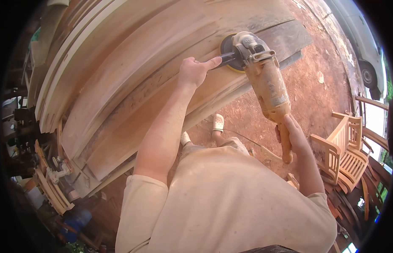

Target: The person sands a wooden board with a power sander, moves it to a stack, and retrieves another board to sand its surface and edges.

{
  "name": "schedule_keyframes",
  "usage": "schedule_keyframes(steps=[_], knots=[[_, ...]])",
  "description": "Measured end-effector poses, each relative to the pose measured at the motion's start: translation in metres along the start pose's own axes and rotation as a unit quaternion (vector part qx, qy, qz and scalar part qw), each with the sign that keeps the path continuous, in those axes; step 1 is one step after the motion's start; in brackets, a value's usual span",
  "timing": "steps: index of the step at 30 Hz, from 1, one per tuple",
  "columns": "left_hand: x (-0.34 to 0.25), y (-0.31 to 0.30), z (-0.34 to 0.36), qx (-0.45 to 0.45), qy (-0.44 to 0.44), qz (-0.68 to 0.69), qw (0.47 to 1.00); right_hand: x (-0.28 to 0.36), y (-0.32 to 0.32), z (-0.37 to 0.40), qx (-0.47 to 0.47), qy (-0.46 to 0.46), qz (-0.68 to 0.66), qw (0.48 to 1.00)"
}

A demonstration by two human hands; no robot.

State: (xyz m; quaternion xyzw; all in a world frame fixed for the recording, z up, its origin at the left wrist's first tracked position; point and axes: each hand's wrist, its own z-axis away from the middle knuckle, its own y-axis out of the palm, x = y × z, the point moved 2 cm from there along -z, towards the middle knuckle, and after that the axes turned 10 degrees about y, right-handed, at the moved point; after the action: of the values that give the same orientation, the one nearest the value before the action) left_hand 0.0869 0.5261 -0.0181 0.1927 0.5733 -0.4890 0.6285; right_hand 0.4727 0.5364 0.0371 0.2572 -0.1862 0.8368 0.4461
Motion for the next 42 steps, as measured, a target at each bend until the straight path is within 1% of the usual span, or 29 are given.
schedule_keyframes(steps=[1, 5, 7, 8, 9, 10, 11, 13, 14, 17, 18, 20, 21, 22, 23, 24, 25, 26, 28, 30, 31, 32, 33, 34, 36, 37, 39, 42], knots=[[-0.005, 0.008, -0.007, 0.013, -0.001, -0.01, 1.0, 0.0, -0.009, -0.004, -0.009, 0.005, -0.005, 1.0], [-0.009, 0.039, -0.027, 0.004, 0.02, -0.035, 0.999, -0.006, -0.029, -0.011, -0.015, 0.015, -0.039, 0.999], [-0.023, 0.042, -0.026, 0.047, -0.002, -0.049, 0.998, -0.009, -0.031, -0.01, -0.016, 0.025, -0.053, 0.998], [-0.028, 0.039, -0.023, 0.043, -0.003, -0.048, 0.998, -0.015, -0.034, -0.007, -0.025, 0.045, -0.062, 0.997], [-0.033, 0.037, -0.016, 0.06, -0.007, -0.066, 0.996, -0.019, -0.037, -0.005, -0.033, 0.065, -0.069, 0.995], [-0.034, 0.037, -0.006, 0.077, -0.012, -0.083, 0.994, -0.023, -0.036, 0.0, -0.031, 0.065, -0.062, 0.995], [-0.029, 0.038, 0.006, 0.072, -0.014, -0.078, 0.994, -0.027, -0.035, 0.006, -0.025, 0.045, -0.052, 0.997], [-0.006, 0.026, 0.034, 0.0, -0.02, 0.012, 1.0, -0.035, -0.025, 0.016, -0.004, 0.019, -0.014, 1.0], [0.001, 0.013, 0.048, -0.027, -0.016, 0.003, 1.0, -0.037, -0.017, 0.018, -0.003, 0.019, -0.008, 1.0], [0.031, -0.036, 0.094, -0.086, -0.033, -0.008, 0.996, -0.039, 0.026, 0.032, 0.056, -0.001, 0.046, 0.997], [0.04, -0.053, 0.109, -0.093, -0.036, -0.003, 0.995, -0.039, 0.038, 0.034, 0.059, -0.003, 0.055, 0.997], [0.06, -0.091, 0.141, -0.126, -0.045, 0.034, 0.99, -0.043, 0.067, 0.032, 0.134, 0.0, 0.077, 0.988], [0.072, -0.107, 0.156, -0.157, -0.058, 0.032, 0.985, -0.047, 0.08, 0.028, 0.147, 0.016, 0.094, 0.985], [0.085, -0.123, 0.172, -0.194, -0.039, 0.037, 0.979, -0.047, 0.097, 0.027, 0.183, 0.017, 0.117, 0.976], [0.099, -0.14, 0.191, -0.235, -0.022, 0.038, 0.971, -0.045, 0.115, 0.026, 0.192, 0.025, 0.124, 0.973], [0.111, -0.157, 0.21, -0.276, -0.039, 0.033, 0.96, -0.044, 0.132, 0.025, 0.197, 0.033, 0.133, 0.971], [0.108, -0.152, 0.224, -0.309, -0.029, 0.062, 0.949, -0.04, 0.131, 0.023, 0.228, 0.033, 0.157, 0.961], [0.122, -0.168, 0.238, -0.337, -0.016, 0.097, 0.936, -0.04, 0.151, 0.024, 0.233, 0.047, 0.169, 0.957], [0.152, -0.2, 0.265, -0.375, -0.035, 0.086, 0.922, -0.036, 0.189, 0.025, 0.241, 0.059, 0.199, 0.948], [0.174, -0.224, 0.292, -0.406, -0.057, 0.111, 0.905, -0.033, 0.221, 0.027, 0.283, 0.053, 0.203, 0.936], [0.19, -0.234, 0.301, -0.408, -0.052, 0.141, 0.9, -0.03, 0.234, 0.024, 0.289, 0.051, 0.218, 0.931], [0.183, -0.233, 0.308, -0.423, -0.054, 0.143, 0.893, -0.021, 0.232, 0.021, 0.33, 0.049, 0.218, 0.917], [0.194, -0.257, 0.321, -0.431, -0.066, 0.142, 0.889, -0.023, 0.262, 0.02, 0.368, 0.051, 0.219, 0.902], [0.202, -0.273, 0.331, -0.437, -0.076, 0.139, 0.886, -0.024, 0.285, 0.022, 0.373, 0.053, 0.232, 0.897], [0.226, -0.297, 0.345, -0.461, -0.065, 0.149, 0.872, -0.024, 0.322, 0.028, 0.333, 0.056, 0.26, 0.905], [0.237, -0.309, 0.351, -0.481, -0.068, 0.134, 0.864, -0.022, 0.337, 0.029, 0.334, 0.054, 0.268, 0.902], [0.24, -0.328, 0.366, -0.503, -0.063, 0.119, 0.854, -0.02, 0.366, 0.028, 0.373, 0.027, 0.312, 0.873], [0.253, -0.359, 0.385, -0.525, -0.066, 0.14, 0.837, -0.021, 0.409, 0.035, 0.367, 0.03, 0.334, 0.868]])
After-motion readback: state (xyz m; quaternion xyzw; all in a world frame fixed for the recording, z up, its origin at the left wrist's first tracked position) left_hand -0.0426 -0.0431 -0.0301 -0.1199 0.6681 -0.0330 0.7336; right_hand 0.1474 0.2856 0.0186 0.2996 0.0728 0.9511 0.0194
